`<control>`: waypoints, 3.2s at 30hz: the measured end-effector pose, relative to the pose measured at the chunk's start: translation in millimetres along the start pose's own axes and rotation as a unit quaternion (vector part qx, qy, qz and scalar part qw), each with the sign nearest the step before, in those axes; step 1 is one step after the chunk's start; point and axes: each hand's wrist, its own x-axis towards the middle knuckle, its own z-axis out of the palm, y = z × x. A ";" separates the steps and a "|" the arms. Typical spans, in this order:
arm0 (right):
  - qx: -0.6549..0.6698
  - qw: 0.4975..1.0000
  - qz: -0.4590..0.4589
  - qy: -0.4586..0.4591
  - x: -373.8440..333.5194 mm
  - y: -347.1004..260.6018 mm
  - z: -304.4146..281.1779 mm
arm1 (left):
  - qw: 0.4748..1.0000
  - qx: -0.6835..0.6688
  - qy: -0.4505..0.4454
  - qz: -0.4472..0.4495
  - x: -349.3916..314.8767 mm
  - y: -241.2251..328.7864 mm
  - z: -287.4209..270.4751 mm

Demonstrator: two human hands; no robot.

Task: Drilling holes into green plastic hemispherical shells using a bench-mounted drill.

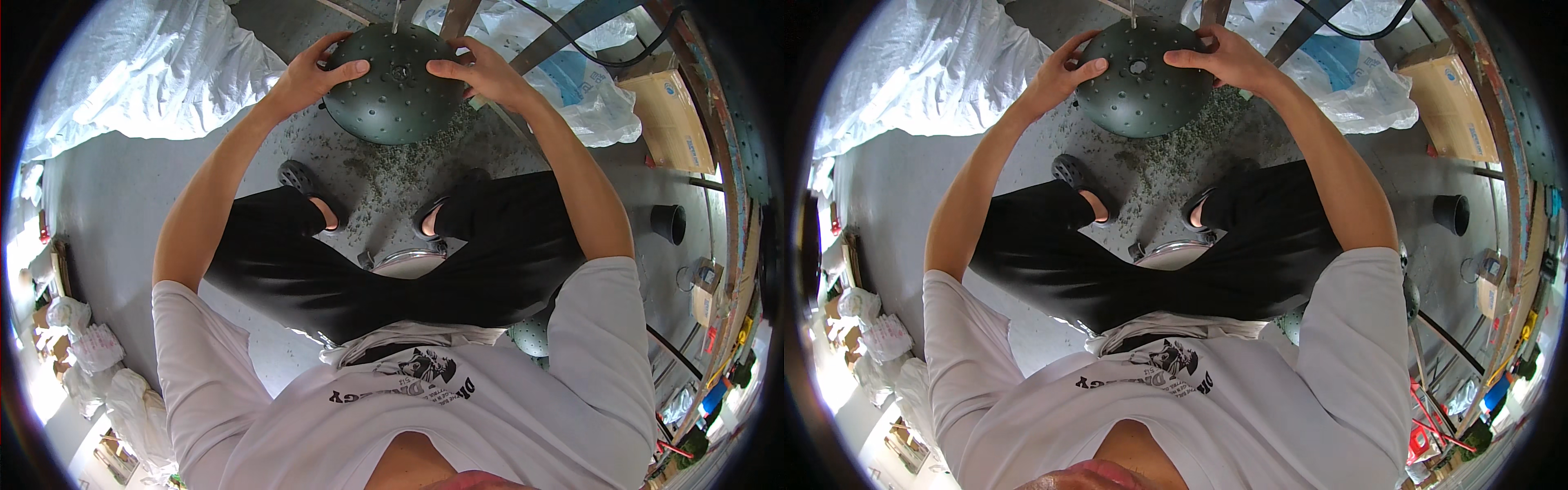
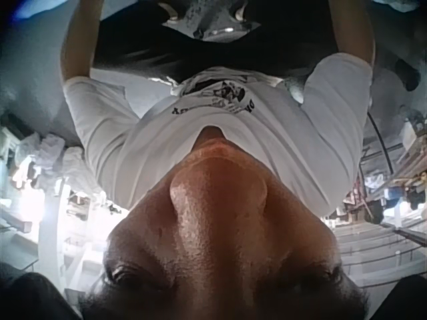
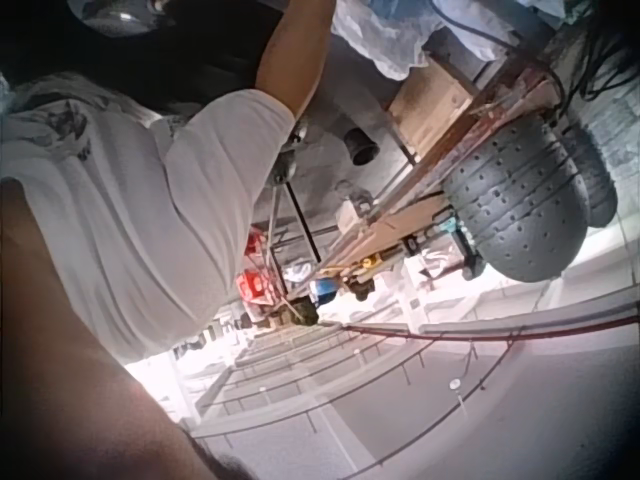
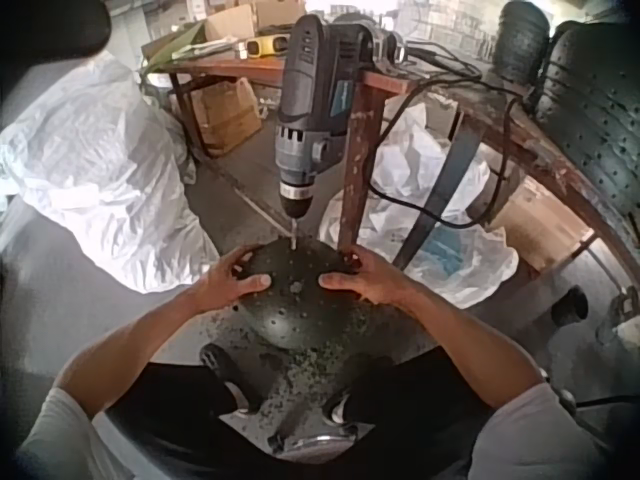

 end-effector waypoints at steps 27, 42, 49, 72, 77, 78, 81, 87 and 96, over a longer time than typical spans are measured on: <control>-0.004 1.000 0.019 -0.007 -1.9 -0.9 2.8 | 0.999 0.052 0.005 0.009 3.0 -6.4 -4.5; 0.000 1.000 0.024 -0.018 -3.5 -4.1 4.4 | 0.998 0.040 0.024 0.032 2.5 -4.9 -4.1; -0.003 1.000 0.025 -0.014 -5.4 -5.2 3.6 | 0.998 0.045 0.025 0.035 -0.2 0.2 -3.8; 0.003 1.000 -0.002 0.002 -9.8 -10.0 5.3 | 0.999 0.032 0.034 0.022 0.7 2.6 -1.3; 0.005 1.000 0.002 0.017 -6.7 -6.0 6.7 | 1.000 0.027 0.010 -0.005 -0.1 4.3 -2.7; 0.002 1.000 -0.001 0.017 -6.3 -6.0 7.0 | 0.999 0.030 0.010 -0.008 0.0 3.5 -3.2; 0.005 1.000 0.007 0.016 -6.7 -5.7 6.1 | 1.000 0.024 0.008 -0.004 -1.0 6.0 -2.3; -0.005 1.000 0.001 0.015 -9.3 -10.3 6.1 | 0.999 0.023 0.021 0.007 -1.9 8.8 -2.4; 0.039 0.998 -0.036 0.030 -10.8 -36.7 -9.7 | 0.999 -0.050 0.015 0.006 4.1 65.7 -23.3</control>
